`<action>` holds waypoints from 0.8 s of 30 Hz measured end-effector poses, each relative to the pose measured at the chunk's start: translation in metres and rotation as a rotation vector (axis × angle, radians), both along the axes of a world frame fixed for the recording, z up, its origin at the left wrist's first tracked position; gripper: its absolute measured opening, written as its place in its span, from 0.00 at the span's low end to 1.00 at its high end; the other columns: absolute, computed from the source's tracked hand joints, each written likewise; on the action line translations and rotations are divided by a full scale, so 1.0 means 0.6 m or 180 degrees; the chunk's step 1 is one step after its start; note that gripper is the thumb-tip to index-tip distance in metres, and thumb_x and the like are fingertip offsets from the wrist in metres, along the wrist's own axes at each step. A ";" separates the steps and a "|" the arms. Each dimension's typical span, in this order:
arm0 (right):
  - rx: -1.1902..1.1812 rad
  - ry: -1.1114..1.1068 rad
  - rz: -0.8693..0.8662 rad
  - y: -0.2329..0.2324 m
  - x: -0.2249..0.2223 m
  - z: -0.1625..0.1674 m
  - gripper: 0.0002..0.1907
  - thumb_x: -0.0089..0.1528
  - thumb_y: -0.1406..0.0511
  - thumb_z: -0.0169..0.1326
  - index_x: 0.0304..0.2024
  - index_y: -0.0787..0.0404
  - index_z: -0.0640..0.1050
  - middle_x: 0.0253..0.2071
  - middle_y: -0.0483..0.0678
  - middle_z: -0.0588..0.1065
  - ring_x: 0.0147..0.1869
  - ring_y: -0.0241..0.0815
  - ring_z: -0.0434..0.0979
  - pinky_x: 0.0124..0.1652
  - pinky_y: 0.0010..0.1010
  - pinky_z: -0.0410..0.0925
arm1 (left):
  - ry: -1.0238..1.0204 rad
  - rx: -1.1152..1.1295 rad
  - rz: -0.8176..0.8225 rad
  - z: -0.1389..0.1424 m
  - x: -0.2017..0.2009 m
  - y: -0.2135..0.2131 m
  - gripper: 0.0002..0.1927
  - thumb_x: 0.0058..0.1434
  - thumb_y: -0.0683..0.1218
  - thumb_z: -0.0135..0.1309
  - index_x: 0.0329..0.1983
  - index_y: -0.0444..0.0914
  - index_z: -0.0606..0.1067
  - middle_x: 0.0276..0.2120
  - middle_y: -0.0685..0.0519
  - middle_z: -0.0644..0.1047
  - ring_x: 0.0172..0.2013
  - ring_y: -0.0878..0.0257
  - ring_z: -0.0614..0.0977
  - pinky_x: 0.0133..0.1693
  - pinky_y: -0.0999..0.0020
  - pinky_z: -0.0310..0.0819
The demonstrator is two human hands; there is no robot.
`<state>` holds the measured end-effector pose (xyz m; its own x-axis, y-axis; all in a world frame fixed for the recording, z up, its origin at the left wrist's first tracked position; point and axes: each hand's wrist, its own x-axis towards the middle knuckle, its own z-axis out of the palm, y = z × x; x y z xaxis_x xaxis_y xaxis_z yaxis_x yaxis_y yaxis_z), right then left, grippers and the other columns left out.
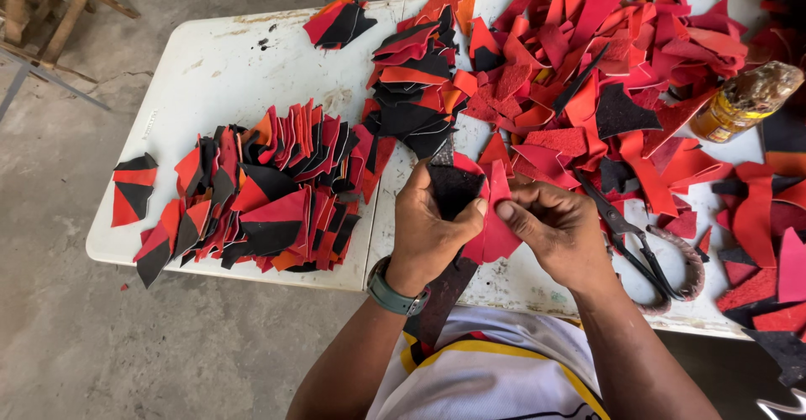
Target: The person assembles small red and black foam pieces by applying adhesive from a small jar and pressing them together. They use scissors to trim excess material and place the finished units into a growing pile on the table.
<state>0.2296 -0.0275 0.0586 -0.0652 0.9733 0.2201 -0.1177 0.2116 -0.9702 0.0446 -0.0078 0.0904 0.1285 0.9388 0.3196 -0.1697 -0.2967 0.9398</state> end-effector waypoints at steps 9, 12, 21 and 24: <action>-0.0111 0.0145 -0.0522 -0.001 -0.027 -0.015 0.03 0.66 0.71 0.60 0.37 0.65 0.80 0.33 0.38 0.75 0.34 0.24 0.67 0.35 0.19 0.63 | 0.0003 0.0023 0.0096 -0.001 0.001 0.000 0.15 0.59 0.32 0.59 0.47 0.34 0.71 0.35 0.58 0.77 0.35 0.76 0.77 0.39 0.78 0.74; 0.0051 -0.0015 -0.0786 -0.005 -0.041 -0.012 0.04 0.66 0.71 0.60 0.36 0.65 0.78 0.32 0.39 0.75 0.35 0.24 0.69 0.36 0.18 0.65 | -0.0019 0.0033 0.0250 -0.007 0.008 -0.001 0.15 0.57 0.32 0.59 0.46 0.33 0.72 0.36 0.58 0.79 0.36 0.76 0.78 0.40 0.78 0.75; 0.0558 -0.1000 -0.1410 -0.004 -0.043 0.006 0.04 0.64 0.71 0.61 0.39 0.66 0.78 0.36 0.44 0.80 0.35 0.27 0.76 0.34 0.21 0.72 | -0.0406 -0.0139 0.0010 -0.025 0.042 0.000 0.15 0.64 0.33 0.58 0.53 0.32 0.70 0.40 0.56 0.77 0.39 0.74 0.77 0.42 0.77 0.75; 0.0117 -0.0184 -0.0924 0.004 -0.011 0.008 0.12 0.67 0.72 0.60 0.53 0.66 0.77 0.39 0.45 0.80 0.38 0.27 0.75 0.38 0.21 0.70 | 0.0042 -0.0461 -0.0105 -0.023 0.033 -0.006 0.25 0.60 0.34 0.58 0.59 0.34 0.65 0.38 0.53 0.78 0.35 0.73 0.78 0.38 0.77 0.75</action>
